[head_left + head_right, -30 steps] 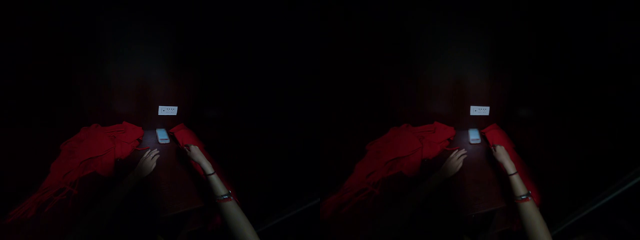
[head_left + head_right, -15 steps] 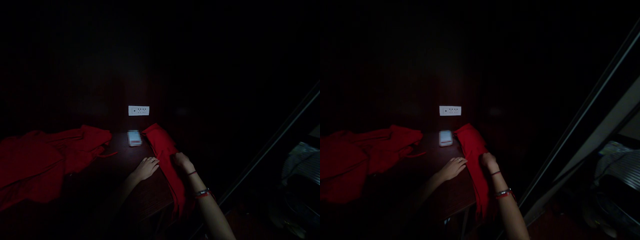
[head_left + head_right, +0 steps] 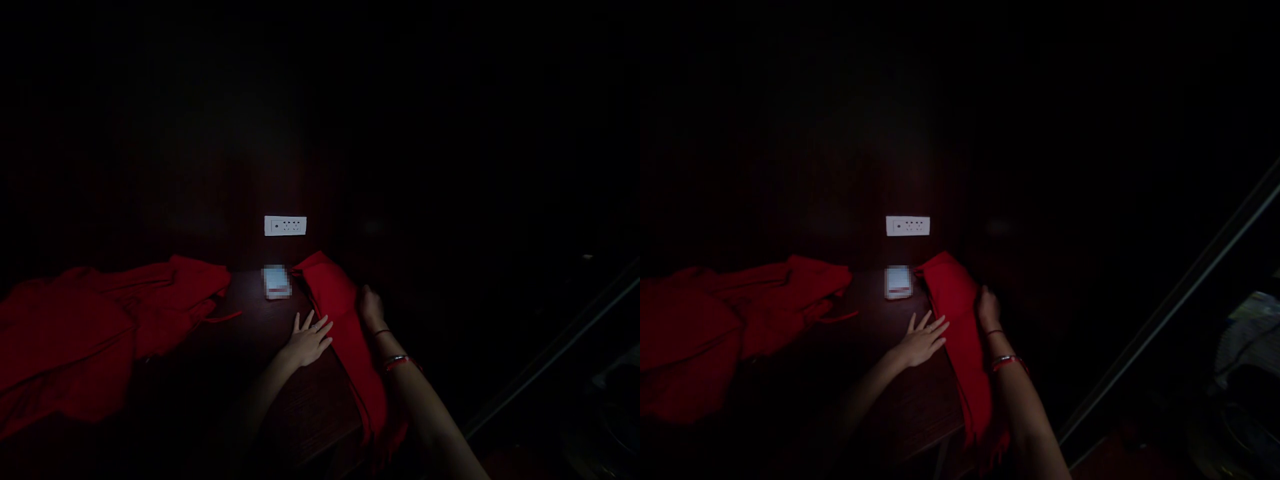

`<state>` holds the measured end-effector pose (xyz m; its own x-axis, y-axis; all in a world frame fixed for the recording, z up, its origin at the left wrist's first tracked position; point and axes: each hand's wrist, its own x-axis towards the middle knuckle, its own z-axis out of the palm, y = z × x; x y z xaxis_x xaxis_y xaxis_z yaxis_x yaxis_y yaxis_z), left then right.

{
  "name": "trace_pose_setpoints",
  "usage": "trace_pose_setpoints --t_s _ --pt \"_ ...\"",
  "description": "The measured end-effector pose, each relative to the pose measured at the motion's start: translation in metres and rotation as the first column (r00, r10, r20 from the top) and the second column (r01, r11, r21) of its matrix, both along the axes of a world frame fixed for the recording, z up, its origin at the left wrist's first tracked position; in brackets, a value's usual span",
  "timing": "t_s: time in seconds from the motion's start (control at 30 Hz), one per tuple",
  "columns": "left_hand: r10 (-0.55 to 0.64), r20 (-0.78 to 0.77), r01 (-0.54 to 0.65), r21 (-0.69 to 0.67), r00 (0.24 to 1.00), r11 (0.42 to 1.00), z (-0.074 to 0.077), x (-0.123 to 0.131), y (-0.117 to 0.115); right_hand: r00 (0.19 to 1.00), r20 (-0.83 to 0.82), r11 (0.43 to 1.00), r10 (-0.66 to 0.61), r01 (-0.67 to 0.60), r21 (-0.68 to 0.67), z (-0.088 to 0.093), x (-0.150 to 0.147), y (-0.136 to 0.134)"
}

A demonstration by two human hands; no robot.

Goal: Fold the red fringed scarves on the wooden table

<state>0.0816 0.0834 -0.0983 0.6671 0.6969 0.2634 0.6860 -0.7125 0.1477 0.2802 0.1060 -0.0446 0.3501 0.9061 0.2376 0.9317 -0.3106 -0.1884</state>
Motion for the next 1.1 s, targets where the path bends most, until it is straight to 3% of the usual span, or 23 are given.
trace_pose_setpoints --t_s 0.17,0.27,0.37,0.47,0.6,0.67,0.77,0.83,0.93,1.0,1.1 --pt "0.031 0.035 -0.032 0.032 0.999 0.999 0.003 -0.001 -0.007 1.000 0.002 0.997 0.026 -0.025 -0.067 -0.001 -0.002 -0.003" --pt "-0.024 0.085 0.013 0.135 0.996 0.991 0.006 0.000 -0.007 0.998 0.013 0.998 0.061 -0.061 0.019 -0.003 -0.006 -0.015" --pt "-0.028 0.092 0.015 0.141 0.995 0.990 0.006 0.003 -0.004 0.980 0.062 0.977 0.188 -0.193 0.087 -0.011 -0.010 -0.032" --pt "0.029 0.050 -0.031 0.036 0.998 0.999 0.004 0.004 -0.003 0.953 0.060 0.953 0.298 -0.293 -0.080 -0.024 -0.009 -0.047" --pt "0.080 -0.001 -0.080 -0.067 0.997 0.995 0.003 0.004 -0.006 0.973 -0.010 0.929 0.232 -0.224 -0.294 -0.029 -0.001 -0.054" --pt "0.096 0.006 -0.095 -0.066 0.995 0.993 0.003 0.003 -0.009 0.979 -0.003 0.934 0.206 -0.197 -0.299 -0.025 0.000 -0.058" --pt "0.110 0.050 -0.110 -0.005 0.993 0.994 0.004 0.002 -0.015 0.974 0.056 0.958 0.221 -0.206 -0.201 -0.019 -0.006 -0.074" --pt "0.081 0.075 -0.085 0.054 0.994 0.995 0.005 0.001 -0.021 0.963 0.091 0.959 0.254 -0.238 -0.156 -0.021 -0.010 -0.088" --pt "-0.106 0.018 0.104 0.091 0.994 0.990 0.009 0.000 -0.032 0.963 0.098 0.951 0.252 -0.227 -0.211 -0.032 -0.012 -0.105" --pt "-0.217 -0.053 0.218 0.027 0.975 0.976 0.012 -0.002 -0.039 0.968 0.091 0.943 0.232 -0.201 -0.266 -0.039 -0.010 -0.110" --pt "-0.217 -0.091 0.211 -0.074 0.972 0.975 0.016 -0.011 -0.049 0.972 0.075 0.922 0.222 -0.184 -0.342 -0.039 -0.006 -0.109"
